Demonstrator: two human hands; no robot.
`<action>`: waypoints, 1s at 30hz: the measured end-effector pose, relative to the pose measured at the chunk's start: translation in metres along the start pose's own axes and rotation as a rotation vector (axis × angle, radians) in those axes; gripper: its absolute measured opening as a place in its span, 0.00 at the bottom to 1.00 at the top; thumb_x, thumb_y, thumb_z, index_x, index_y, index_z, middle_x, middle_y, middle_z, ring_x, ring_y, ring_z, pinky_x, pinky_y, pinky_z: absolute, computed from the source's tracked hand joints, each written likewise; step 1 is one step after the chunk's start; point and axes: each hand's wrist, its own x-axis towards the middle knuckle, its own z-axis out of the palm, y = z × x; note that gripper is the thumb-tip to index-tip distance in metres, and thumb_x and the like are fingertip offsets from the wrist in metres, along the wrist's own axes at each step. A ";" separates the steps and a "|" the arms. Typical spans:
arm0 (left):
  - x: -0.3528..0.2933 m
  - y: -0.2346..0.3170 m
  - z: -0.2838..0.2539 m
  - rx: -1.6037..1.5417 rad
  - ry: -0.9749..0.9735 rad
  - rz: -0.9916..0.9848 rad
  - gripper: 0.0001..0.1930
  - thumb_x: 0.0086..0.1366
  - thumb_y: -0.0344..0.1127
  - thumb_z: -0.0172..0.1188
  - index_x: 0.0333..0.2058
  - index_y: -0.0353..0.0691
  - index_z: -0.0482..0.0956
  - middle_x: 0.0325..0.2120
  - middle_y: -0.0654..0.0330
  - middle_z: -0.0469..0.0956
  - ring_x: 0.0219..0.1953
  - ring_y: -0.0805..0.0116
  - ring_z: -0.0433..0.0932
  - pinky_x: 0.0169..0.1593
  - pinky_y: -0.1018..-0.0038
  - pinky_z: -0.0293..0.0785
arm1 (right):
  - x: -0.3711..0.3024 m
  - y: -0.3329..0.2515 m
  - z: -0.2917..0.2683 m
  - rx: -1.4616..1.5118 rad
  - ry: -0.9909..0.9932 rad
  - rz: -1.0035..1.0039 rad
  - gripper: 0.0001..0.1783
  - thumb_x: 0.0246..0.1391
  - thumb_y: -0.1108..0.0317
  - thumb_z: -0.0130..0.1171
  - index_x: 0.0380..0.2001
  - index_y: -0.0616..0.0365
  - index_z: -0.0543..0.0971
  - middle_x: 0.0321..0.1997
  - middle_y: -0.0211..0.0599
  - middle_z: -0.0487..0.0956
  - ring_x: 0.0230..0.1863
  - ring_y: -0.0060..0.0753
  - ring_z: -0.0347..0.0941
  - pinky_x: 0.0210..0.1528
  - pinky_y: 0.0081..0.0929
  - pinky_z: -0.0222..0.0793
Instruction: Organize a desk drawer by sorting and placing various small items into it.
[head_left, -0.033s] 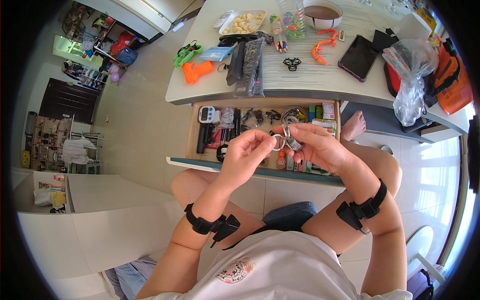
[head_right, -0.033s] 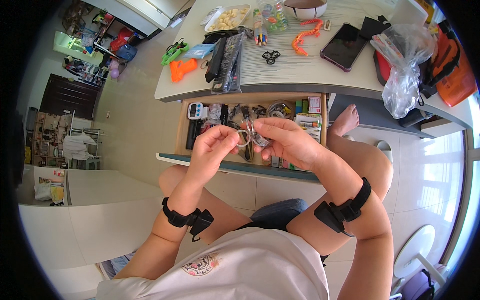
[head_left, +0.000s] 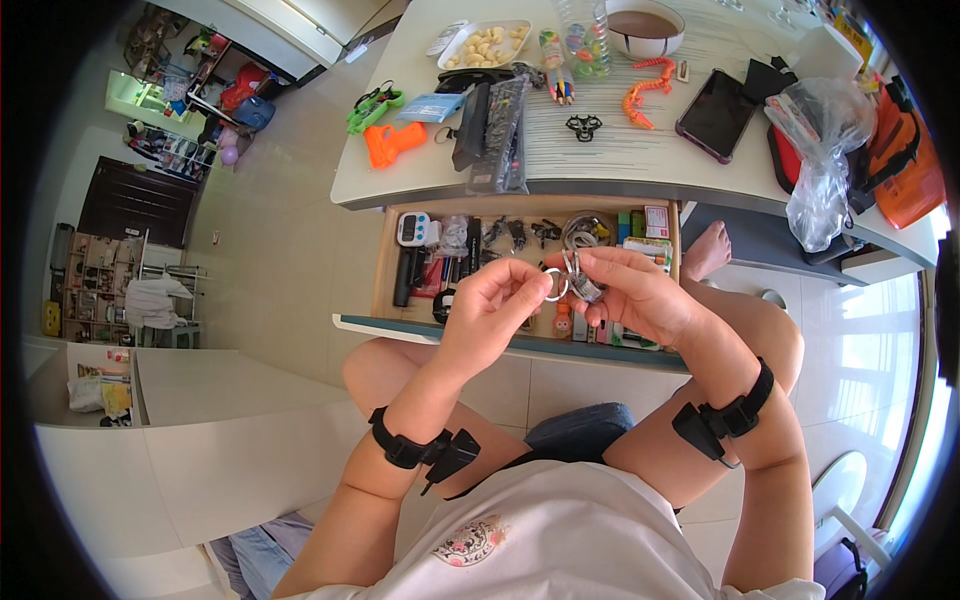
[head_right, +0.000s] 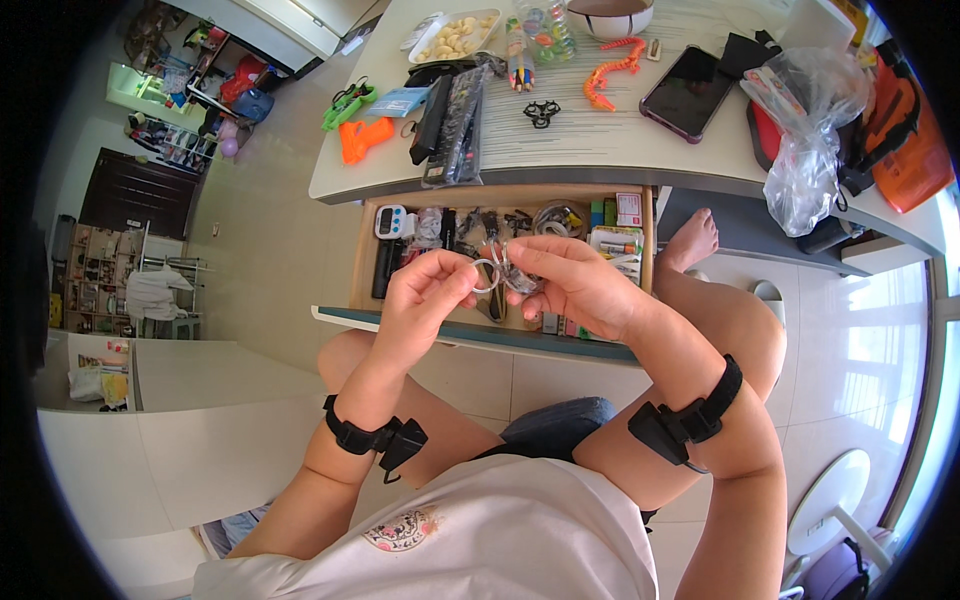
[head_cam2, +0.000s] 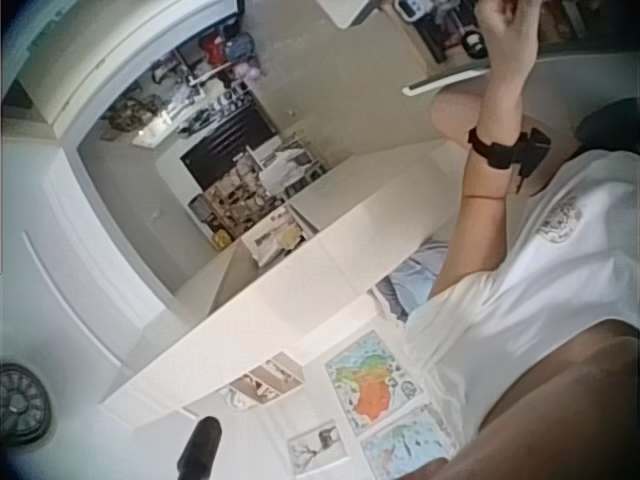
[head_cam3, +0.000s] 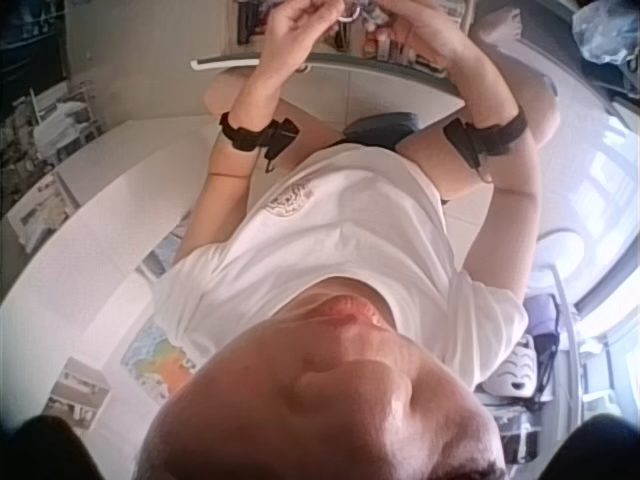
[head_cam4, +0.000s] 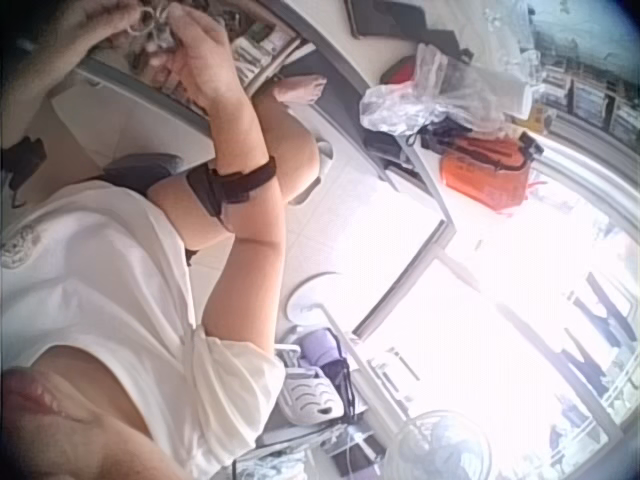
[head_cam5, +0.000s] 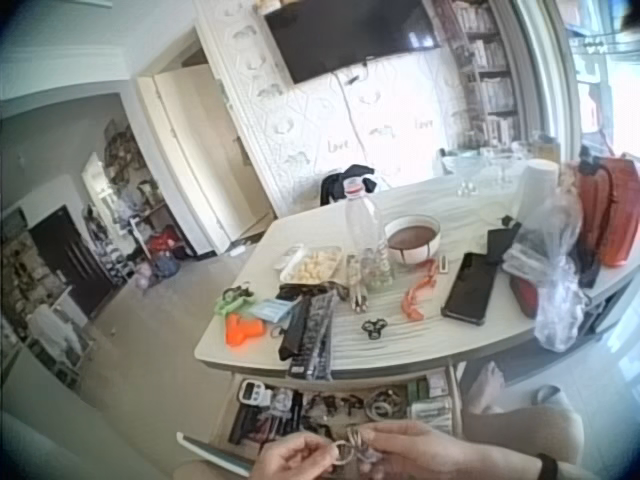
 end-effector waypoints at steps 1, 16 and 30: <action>0.000 0.001 0.000 0.000 -0.001 -0.001 0.06 0.60 0.33 0.54 0.29 0.37 0.72 0.22 0.71 0.69 0.24 0.86 0.63 0.28 0.89 0.59 | 0.000 0.001 -0.001 0.001 0.001 -0.001 0.22 0.58 0.60 0.44 0.49 0.66 0.65 0.36 0.34 0.72 0.30 0.21 0.67 0.27 0.17 0.66; -0.003 0.001 -0.007 -0.056 -0.005 0.082 0.07 0.60 0.31 0.54 0.34 0.33 0.71 0.30 0.61 0.75 0.33 0.79 0.71 0.39 0.83 0.68 | -0.001 0.004 0.002 -0.222 -0.035 0.036 0.22 0.56 0.61 0.47 0.49 0.64 0.62 0.44 0.39 0.72 0.45 0.33 0.71 0.44 0.26 0.72; -0.002 0.000 -0.012 0.002 0.030 0.063 0.08 0.62 0.34 0.50 0.34 0.35 0.70 0.38 0.58 0.74 0.37 0.77 0.72 0.40 0.80 0.69 | 0.001 0.003 0.005 0.033 -0.054 0.024 0.21 0.60 0.61 0.40 0.51 0.65 0.60 0.48 0.43 0.69 0.47 0.37 0.70 0.49 0.28 0.68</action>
